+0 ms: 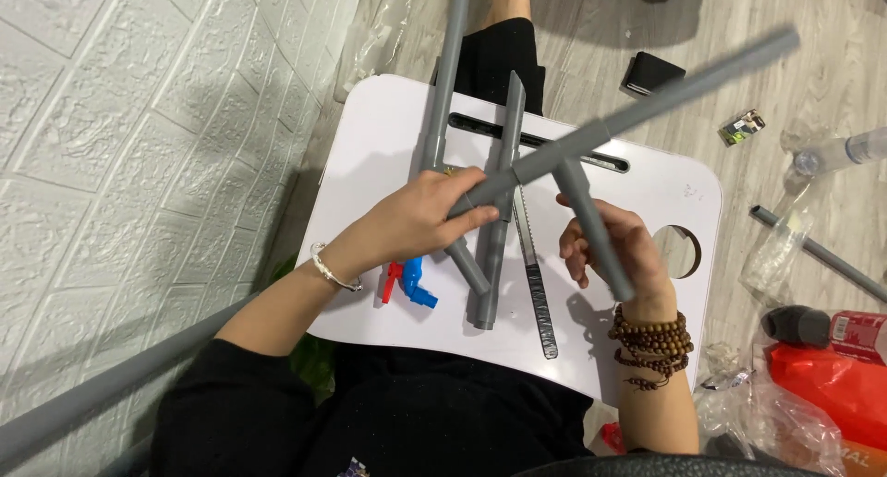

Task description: The person assembles a gray PVC pipe structure on a white lap desk. They connect multiple pipe segments and fittings, including a blue valve, then use a hand saw to cut a pipe segment and reassemble the pieces into a T-shaped frame.

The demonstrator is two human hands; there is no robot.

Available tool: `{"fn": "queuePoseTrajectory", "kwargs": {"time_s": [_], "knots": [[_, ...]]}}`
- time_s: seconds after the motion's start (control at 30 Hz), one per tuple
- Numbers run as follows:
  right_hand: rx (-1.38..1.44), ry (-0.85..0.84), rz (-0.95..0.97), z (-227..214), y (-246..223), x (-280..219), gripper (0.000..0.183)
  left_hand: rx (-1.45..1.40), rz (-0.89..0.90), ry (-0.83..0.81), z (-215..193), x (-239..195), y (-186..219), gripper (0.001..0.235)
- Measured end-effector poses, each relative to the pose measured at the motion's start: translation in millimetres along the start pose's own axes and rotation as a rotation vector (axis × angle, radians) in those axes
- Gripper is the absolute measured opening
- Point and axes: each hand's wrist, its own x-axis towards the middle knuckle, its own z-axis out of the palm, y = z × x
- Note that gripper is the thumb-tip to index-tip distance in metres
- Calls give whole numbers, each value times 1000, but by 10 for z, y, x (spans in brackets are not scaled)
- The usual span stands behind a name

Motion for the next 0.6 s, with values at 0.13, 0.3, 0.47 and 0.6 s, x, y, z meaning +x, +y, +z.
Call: {"fn": "queuePoseTrajectory", "kwargs": {"time_s": [0.13,0.3,0.47,0.6], "knots": [[-56,-124,-26,168,-140,7,88,197,116,-35,72,-23,-23,28],[15,-132,-80,359,-93,42,79,344,283,-82,174,-48,55,37],[-78,44,-90,565,-162,-8,59,325,198,-79,270,-18,1,37],[-158,123,-133,596,-199,-4,53,367,162,-52,223,-33,-27,42]]}}
